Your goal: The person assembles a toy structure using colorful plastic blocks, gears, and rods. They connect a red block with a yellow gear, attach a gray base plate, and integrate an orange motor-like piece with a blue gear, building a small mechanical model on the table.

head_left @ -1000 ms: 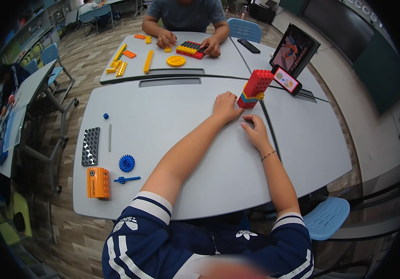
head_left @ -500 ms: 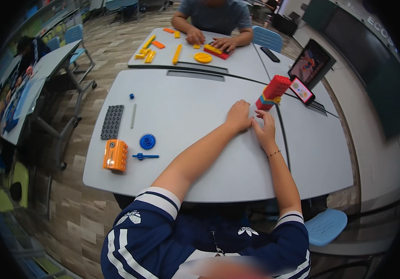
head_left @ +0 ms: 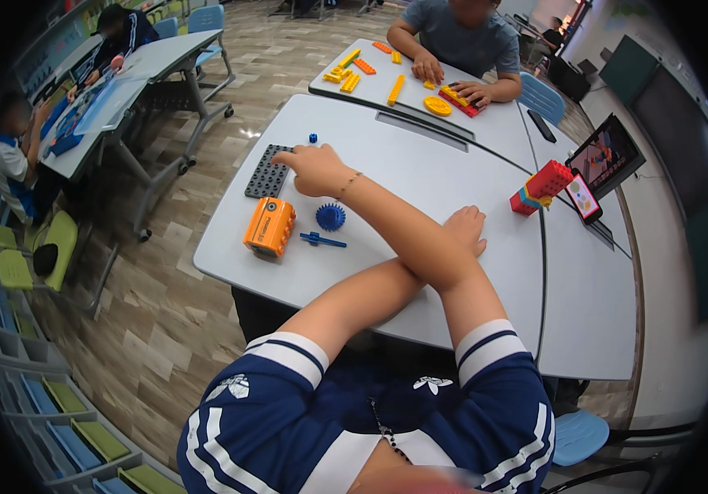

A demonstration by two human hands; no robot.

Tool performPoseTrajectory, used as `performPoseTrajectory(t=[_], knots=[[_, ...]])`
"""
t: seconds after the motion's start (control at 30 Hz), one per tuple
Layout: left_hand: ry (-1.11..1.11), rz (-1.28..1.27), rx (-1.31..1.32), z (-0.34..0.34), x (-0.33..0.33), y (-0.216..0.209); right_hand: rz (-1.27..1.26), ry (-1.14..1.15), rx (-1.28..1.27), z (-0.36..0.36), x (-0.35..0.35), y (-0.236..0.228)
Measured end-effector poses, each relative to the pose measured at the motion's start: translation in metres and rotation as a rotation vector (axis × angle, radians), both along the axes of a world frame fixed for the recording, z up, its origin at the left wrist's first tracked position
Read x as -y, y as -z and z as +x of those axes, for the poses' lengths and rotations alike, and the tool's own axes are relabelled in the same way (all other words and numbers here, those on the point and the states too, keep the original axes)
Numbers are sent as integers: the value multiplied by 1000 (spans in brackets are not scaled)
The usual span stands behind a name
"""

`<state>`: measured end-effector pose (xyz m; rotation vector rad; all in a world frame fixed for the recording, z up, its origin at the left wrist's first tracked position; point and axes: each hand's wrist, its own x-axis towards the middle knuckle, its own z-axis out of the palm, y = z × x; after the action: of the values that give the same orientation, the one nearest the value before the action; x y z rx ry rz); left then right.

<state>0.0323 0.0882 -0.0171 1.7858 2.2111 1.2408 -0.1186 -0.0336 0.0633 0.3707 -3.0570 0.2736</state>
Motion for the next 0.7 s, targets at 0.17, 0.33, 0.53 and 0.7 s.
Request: performPoseTrajectory(t=[0.17, 0.33, 0.53, 0.7], knots=[[-4, -23, 13, 1, 18, -5, 100, -10, 60, -22, 5, 10], [-17, -47, -5, 3, 17, -7, 182, -10, 109, -20, 2, 12], [80, 70, -91, 1, 24, 4, -114, 56, -90, -1, -20, -7], [192, 219, -42, 13, 63, 8, -308, 85, 7, 54, -66, -17]])
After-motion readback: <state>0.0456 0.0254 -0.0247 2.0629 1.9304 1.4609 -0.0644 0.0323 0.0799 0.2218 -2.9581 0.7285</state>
